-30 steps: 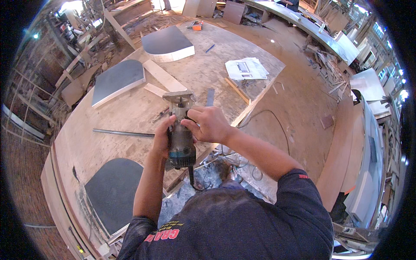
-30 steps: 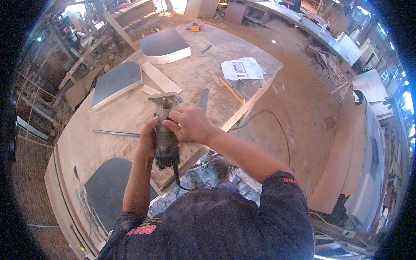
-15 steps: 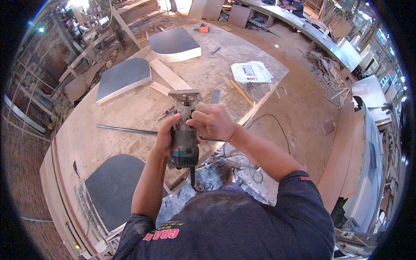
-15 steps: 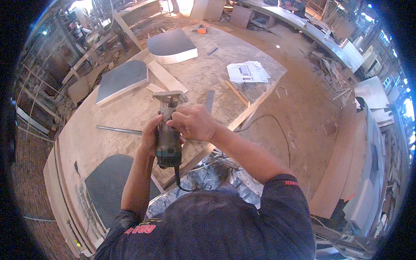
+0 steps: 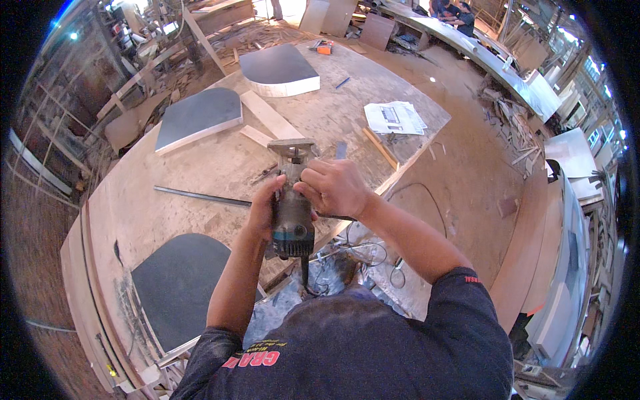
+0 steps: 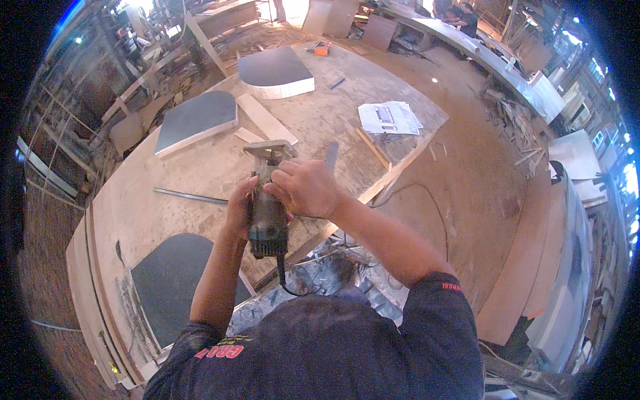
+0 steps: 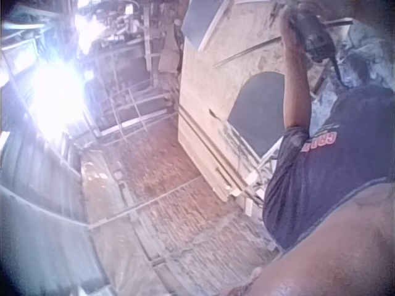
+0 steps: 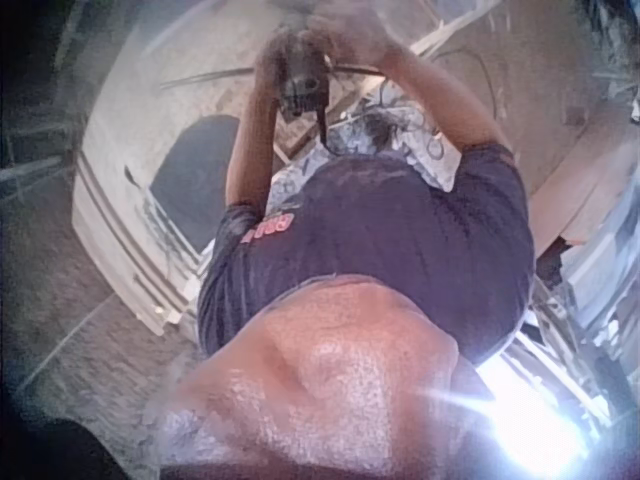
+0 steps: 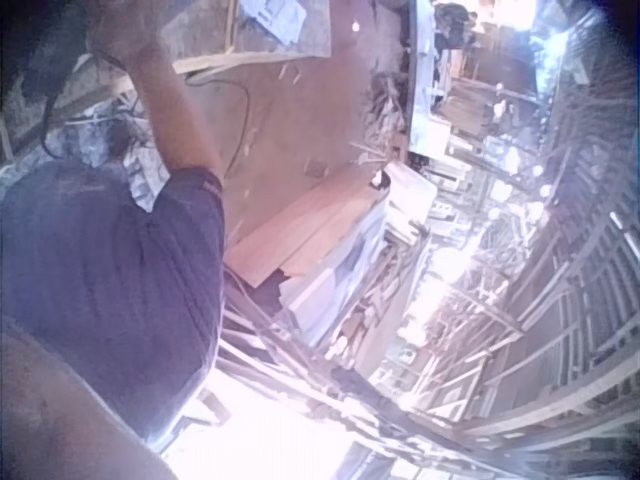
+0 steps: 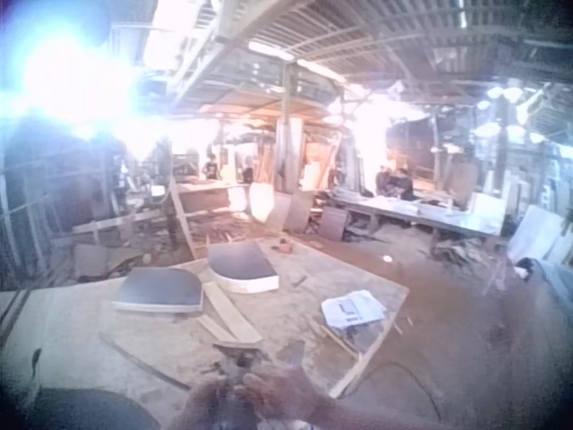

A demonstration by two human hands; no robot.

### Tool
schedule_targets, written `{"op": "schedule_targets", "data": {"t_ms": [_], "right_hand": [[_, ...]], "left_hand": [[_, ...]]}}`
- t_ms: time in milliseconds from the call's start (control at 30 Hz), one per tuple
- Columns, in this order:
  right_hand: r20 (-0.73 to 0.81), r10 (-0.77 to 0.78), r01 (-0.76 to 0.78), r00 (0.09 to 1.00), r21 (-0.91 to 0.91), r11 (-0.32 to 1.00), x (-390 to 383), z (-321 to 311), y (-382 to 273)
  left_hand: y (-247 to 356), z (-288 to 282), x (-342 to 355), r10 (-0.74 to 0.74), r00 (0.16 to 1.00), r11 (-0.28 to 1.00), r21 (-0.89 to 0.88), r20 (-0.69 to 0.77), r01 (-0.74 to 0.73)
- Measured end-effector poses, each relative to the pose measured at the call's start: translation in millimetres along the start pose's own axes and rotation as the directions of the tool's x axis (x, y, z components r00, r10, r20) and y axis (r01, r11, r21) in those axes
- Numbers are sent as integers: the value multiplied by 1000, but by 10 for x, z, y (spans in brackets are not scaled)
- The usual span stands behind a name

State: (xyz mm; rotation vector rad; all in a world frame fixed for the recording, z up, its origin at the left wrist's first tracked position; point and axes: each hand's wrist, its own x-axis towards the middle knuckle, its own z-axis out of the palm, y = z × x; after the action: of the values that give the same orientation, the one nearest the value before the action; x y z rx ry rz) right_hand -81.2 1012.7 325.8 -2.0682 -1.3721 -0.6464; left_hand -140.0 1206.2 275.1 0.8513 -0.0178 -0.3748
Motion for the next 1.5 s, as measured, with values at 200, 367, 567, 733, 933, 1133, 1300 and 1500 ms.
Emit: {"op": "schedule_targets", "data": {"t_ms": [200, 367, 567, 733, 933, 1133, 1300, 1500], "right_hand": [[2, 159, -158, 987, 130, 979, -33, 33, 18], [29, 267, -267, 963, 199, 943, -47, 53, 166], [478, 576, -736, 663, 280, 616, -462, -11, 604], [604, 482, -767, 635, 566, 302, -1043, 233, 1038], [352, 565, -638, 746, 619, 458, -1024, -55, 1632], [258, 606, -658, 752, 349, 667, -983, 54, 1941], [500, 278, -513, 820, 426, 745, -1099, -283, 2843], [355, 747, -618, 561, -421, 664, -2316, 32, 5126]], "left_hand": [[-26, 12, 78, 14, 998, 999, -52, -54, -17], [-134, -79, 294, 46, 995, 998, -41, -90, -50], [-386, -102, 804, 138, 985, 980, -131, -100, -151], [-460, 85, 1412, 161, 959, 981, 143, -233, -130], [-423, 717, 1917, 443, 827, 789, 589, -347, -175], [-633, 958, 2225, 474, 674, 720, 690, -566, 72], [-911, 549, 1921, 322, 631, 883, 464, -706, 69], [-875, 325, 1391, 242, 795, 970, 139, -556, -198]]}}
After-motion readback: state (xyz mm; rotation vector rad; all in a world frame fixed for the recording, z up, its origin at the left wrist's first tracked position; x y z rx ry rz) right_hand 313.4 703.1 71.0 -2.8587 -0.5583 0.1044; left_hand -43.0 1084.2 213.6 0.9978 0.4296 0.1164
